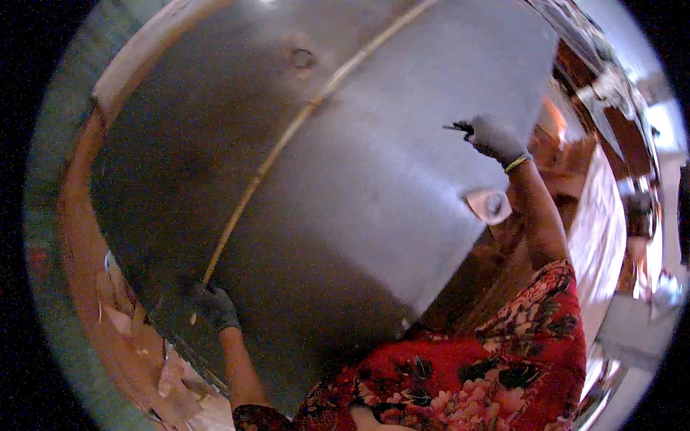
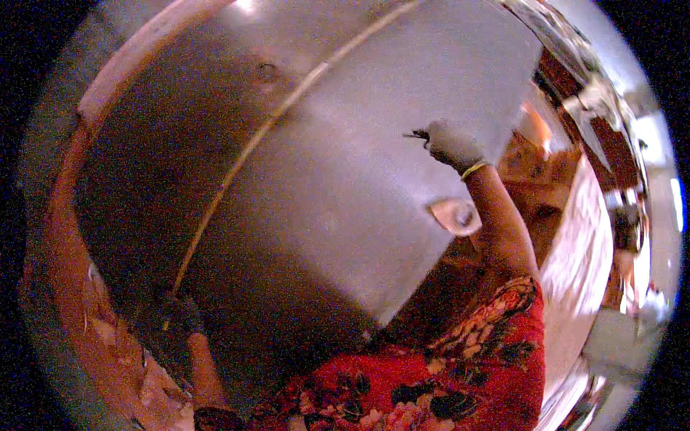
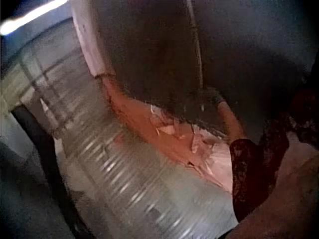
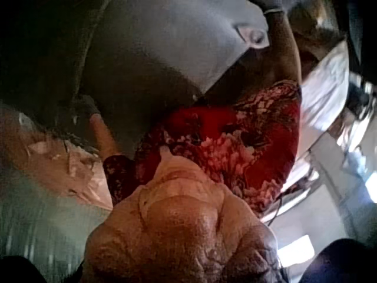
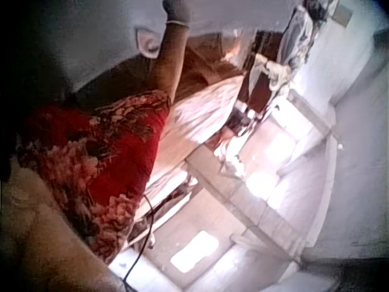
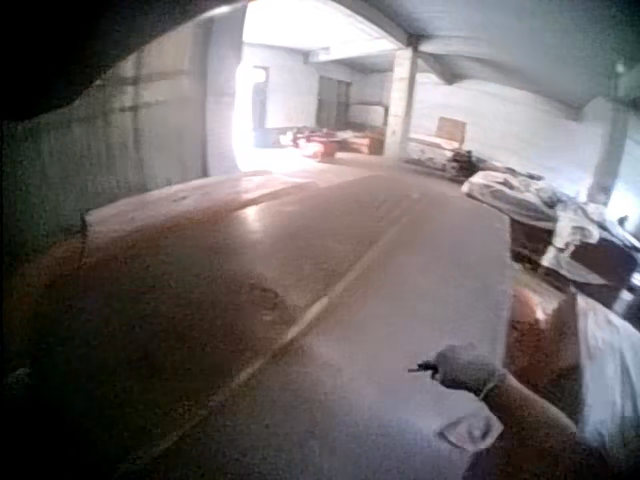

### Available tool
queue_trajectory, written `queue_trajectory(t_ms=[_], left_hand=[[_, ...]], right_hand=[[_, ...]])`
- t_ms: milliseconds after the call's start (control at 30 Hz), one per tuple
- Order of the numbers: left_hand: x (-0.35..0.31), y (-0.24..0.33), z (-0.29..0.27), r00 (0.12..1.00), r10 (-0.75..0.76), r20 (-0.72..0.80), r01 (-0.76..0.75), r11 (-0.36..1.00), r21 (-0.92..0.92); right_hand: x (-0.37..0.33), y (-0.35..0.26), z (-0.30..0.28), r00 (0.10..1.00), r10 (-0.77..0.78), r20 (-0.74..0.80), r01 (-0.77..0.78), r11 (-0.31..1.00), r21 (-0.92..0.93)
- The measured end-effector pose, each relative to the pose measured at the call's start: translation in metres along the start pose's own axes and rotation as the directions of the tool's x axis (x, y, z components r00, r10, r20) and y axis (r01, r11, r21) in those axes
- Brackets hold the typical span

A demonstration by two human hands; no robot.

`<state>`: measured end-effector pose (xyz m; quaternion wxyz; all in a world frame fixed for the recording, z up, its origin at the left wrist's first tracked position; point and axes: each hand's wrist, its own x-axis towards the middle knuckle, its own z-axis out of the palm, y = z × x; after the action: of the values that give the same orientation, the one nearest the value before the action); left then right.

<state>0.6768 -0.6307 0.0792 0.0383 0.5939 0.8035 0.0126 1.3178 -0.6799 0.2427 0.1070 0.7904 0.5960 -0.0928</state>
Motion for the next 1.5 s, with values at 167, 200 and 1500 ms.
queue_trajectory(t_ms=[167,200,1500], left_hand=[[-0.002,-0.015,0.037,0.980,0.097,-0.176,-0.108,0.993,-0.057],[-0.007,-0.017,0.033,0.984,0.100,-0.144,-0.114,0.989,-0.091],[0.003,-0.016,0.045,0.962,0.154,-0.227,-0.125,0.983,0.136]], right_hand=[[0.137,-0.102,-0.001,0.886,-0.216,-0.411,0.282,0.954,0.105],[0.160,-0.124,-0.003,0.874,-0.244,-0.420,0.292,0.955,0.052],[-0.095,-0.116,0.077,0.920,-0.295,-0.260,0.282,0.956,-0.087]])
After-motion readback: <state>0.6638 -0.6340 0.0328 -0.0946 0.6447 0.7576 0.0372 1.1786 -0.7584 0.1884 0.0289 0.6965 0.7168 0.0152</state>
